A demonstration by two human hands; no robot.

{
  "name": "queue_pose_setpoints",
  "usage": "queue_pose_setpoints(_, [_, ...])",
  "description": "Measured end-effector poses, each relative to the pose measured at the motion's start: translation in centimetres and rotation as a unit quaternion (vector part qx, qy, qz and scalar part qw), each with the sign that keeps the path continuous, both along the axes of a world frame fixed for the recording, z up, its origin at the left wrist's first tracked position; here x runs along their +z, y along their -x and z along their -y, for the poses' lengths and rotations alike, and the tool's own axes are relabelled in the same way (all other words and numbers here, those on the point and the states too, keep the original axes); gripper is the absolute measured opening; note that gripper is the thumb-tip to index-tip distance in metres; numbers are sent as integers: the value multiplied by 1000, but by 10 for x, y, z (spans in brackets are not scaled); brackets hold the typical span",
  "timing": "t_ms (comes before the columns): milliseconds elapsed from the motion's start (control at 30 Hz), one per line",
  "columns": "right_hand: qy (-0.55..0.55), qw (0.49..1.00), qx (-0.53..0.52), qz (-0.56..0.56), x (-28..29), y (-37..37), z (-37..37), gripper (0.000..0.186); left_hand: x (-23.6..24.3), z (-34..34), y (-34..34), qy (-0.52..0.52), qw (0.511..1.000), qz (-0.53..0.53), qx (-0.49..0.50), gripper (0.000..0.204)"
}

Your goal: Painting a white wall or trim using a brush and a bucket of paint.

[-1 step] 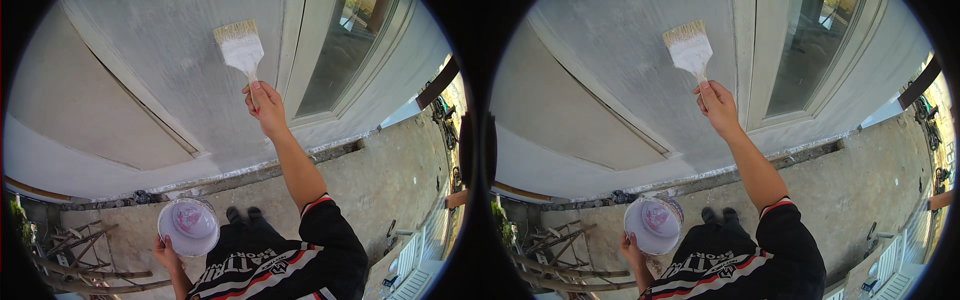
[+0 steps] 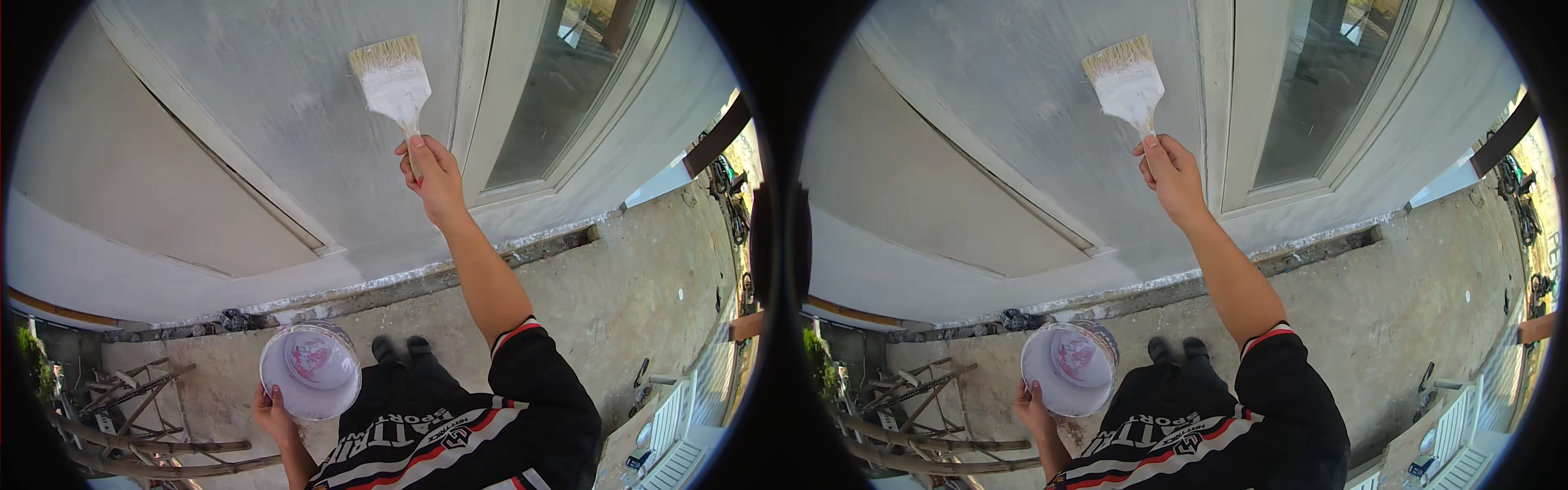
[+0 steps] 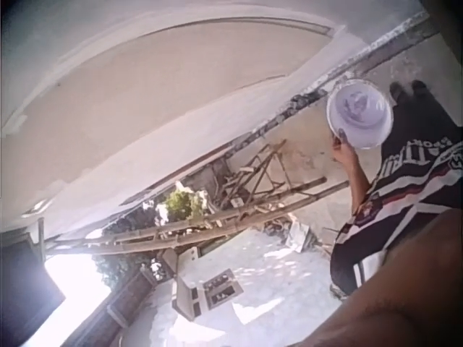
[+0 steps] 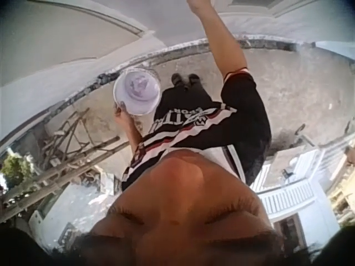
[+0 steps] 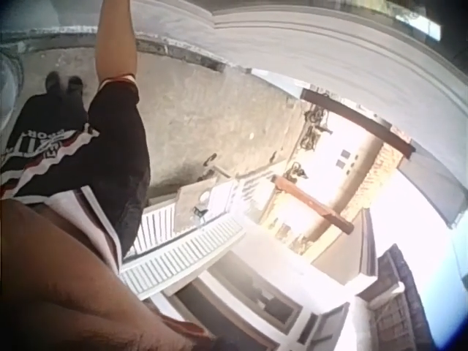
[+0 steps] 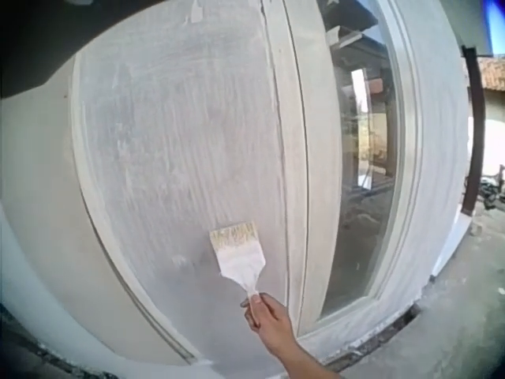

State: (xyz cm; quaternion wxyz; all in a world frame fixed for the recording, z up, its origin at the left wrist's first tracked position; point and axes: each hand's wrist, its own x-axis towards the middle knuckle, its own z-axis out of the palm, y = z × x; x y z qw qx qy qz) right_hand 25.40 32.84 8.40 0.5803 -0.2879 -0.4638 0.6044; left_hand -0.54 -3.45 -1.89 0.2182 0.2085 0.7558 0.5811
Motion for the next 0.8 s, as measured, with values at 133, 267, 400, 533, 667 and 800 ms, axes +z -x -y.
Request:
queue_pose_setpoints(133, [42,999,0,-28,-80,5,1,31,-10,-2,-9,9,1000,18,-3,29])
queue_pose_setpoints(267, [128,991,-2,-39,-174,2,14,30,-29,-17,-13,16,1000,19,-19,32])
queue_pose_setpoints(400, [170,985,7,-38,-281,4,27,28,-68,-20,-1,46,998,18,-27,32])
queue_pose_setpoints(533, [222,974,-15,-29,-377,6,30,28,-95,-30,5,203,974,-97,-39,38])
queue_pose_setpoints(667, [244,968,-35,-43,-455,8,37,28,-127,-37,12,225,972,-52,-51,35])
queue_pose_setpoints(800, [288,956,-57,-9,-518,6,51,28,-157,-32,24,228,967,-54,-101,31])
